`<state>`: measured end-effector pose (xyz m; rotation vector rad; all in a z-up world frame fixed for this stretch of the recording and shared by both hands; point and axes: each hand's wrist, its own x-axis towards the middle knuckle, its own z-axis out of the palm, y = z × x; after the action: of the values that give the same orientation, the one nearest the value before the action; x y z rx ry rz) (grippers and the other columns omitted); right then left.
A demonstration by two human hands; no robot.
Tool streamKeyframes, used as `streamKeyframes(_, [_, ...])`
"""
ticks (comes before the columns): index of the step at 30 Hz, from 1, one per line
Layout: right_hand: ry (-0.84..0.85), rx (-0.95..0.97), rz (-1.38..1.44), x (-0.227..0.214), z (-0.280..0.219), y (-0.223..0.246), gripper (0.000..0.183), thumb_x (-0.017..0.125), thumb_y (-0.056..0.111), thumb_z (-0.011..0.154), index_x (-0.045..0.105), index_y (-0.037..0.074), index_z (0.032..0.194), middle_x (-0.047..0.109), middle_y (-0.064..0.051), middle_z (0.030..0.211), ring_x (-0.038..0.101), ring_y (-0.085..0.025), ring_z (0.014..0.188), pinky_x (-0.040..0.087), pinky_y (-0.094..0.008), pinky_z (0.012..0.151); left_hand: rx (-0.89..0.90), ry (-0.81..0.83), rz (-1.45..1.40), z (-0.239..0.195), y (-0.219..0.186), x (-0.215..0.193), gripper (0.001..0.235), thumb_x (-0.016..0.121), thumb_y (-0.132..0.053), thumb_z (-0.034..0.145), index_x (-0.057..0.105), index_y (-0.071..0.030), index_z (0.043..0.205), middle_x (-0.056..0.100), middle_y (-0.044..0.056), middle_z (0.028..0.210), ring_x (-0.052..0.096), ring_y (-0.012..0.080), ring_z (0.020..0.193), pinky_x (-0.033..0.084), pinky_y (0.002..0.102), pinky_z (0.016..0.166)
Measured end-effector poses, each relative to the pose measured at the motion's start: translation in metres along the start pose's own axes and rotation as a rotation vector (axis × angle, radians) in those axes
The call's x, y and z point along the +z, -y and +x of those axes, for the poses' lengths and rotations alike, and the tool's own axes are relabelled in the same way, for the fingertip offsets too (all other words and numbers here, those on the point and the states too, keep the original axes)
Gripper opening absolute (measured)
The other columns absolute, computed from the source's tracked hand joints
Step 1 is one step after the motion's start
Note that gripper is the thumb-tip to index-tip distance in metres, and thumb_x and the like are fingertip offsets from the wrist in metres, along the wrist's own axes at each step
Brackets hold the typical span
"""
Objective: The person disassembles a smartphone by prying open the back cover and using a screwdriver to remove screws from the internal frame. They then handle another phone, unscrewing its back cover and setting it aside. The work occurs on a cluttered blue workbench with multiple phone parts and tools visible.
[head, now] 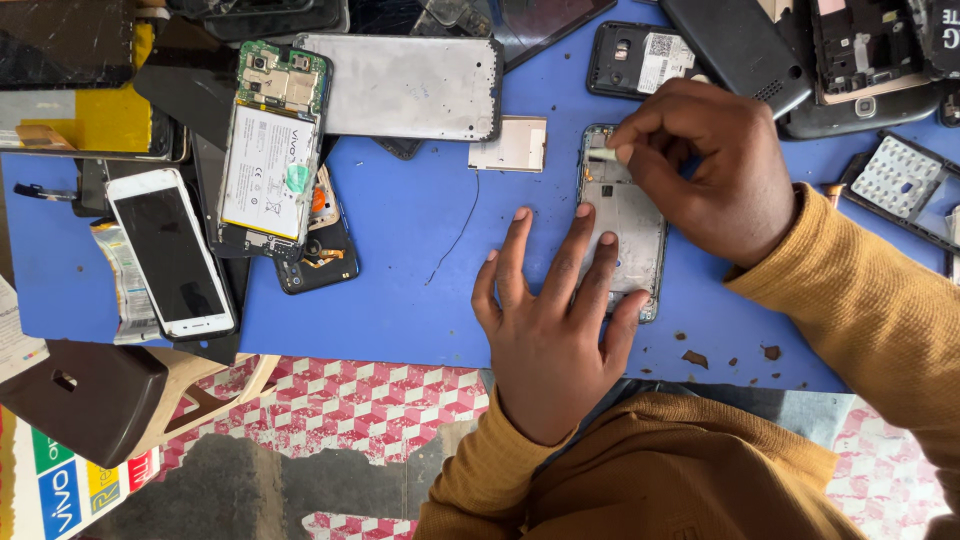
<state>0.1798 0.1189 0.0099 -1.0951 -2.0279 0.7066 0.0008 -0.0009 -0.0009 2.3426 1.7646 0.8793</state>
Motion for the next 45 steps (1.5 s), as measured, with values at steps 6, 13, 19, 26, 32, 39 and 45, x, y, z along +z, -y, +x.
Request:
streamKeyframes(6, [0.044,0.0,-0.007,0.0,0.002,0.003,0.013,0.07,-0.007,0.092,0.074,-0.001,0.104,0.068,-0.009,0.093,0.065,-0.01,0.071,0.053,-0.023,0.062,0.001,-0.006,0.001,0.0,0.0,0.001,0.042,0.062,-0.043,0.104,0.072,-0.011,0.13,0.057,0.002,0.153,0.039,0.0388,0.15,0.024,0.056,0.121])
streamKeyframes(13, [0.013,-0.01,0.013,0.001,0.001,-0.001,0.009,0.071,-0.006,0.095,0.073,-0.002,0.103,0.068,-0.009,0.094,0.064,-0.01,0.071,0.052,-0.023,0.061,-0.004,0.002,-0.05,-0.003,-0.002,0.0,0.041,0.067,-0.04,0.102,0.071,-0.009,0.129,0.059,0.005,0.15,0.04,0.038,0.149,0.025,0.055,0.12])
streamKeyframes(19, [-0.082,-0.02,0.107,0.001,-0.003,-0.007,0.012,0.065,-0.01,0.1,0.071,-0.002,0.106,0.068,-0.009,0.1,0.061,-0.008,0.072,0.048,-0.022,0.064,-0.05,-0.228,-0.059,0.003,0.002,-0.01,0.007,0.07,-0.023,0.1,0.072,-0.017,0.103,0.074,-0.007,0.112,0.057,0.0239,0.13,0.032,0.05,0.111])
streamKeyframes(26, [-0.198,-0.218,0.063,-0.003,-0.007,-0.005,0.022,0.064,-0.016,0.098,0.075,0.0,0.109,0.062,-0.011,0.096,0.058,-0.014,0.076,0.045,-0.025,0.064,-0.309,-0.203,0.279,0.012,0.022,-0.043,0.017,0.078,-0.024,0.089,0.062,-0.017,0.086,0.061,0.001,0.085,0.059,0.0251,0.107,0.031,0.049,0.106])
streamKeyframes(32, [-0.24,-0.259,0.071,-0.004,-0.01,-0.004,0.023,0.063,-0.018,0.1,0.075,0.0,0.108,0.059,-0.01,0.096,0.058,-0.016,0.078,0.044,-0.027,0.064,-0.092,-0.282,0.264,0.02,0.019,-0.038,0.051,0.073,-0.02,0.083,0.062,-0.002,0.13,0.054,0.015,0.141,0.038,0.0388,0.138,0.024,0.06,0.105])
streamKeyframes(39, [-0.285,-0.179,0.306,-0.008,-0.009,-0.011,0.032,0.046,-0.022,0.102,0.073,-0.005,0.107,0.05,-0.009,0.114,0.06,-0.008,0.076,0.05,-0.021,0.061,-0.033,-0.203,0.305,0.038,0.01,-0.011,0.027,0.074,-0.03,0.093,0.071,-0.016,0.116,0.056,0.006,0.138,0.037,0.0348,0.145,0.024,0.06,0.11])
streamKeyframes(45, [-0.363,-0.157,0.493,-0.012,-0.006,-0.01,0.024,0.044,-0.015,0.112,0.066,-0.006,0.11,0.048,-0.007,0.114,0.06,-0.008,0.086,0.052,-0.02,0.065,-0.116,-0.25,0.313,0.014,-0.041,-0.009,0.054,0.073,-0.051,0.089,0.068,-0.002,0.112,0.054,0.017,0.137,0.035,0.0398,0.143,0.023,0.064,0.105])
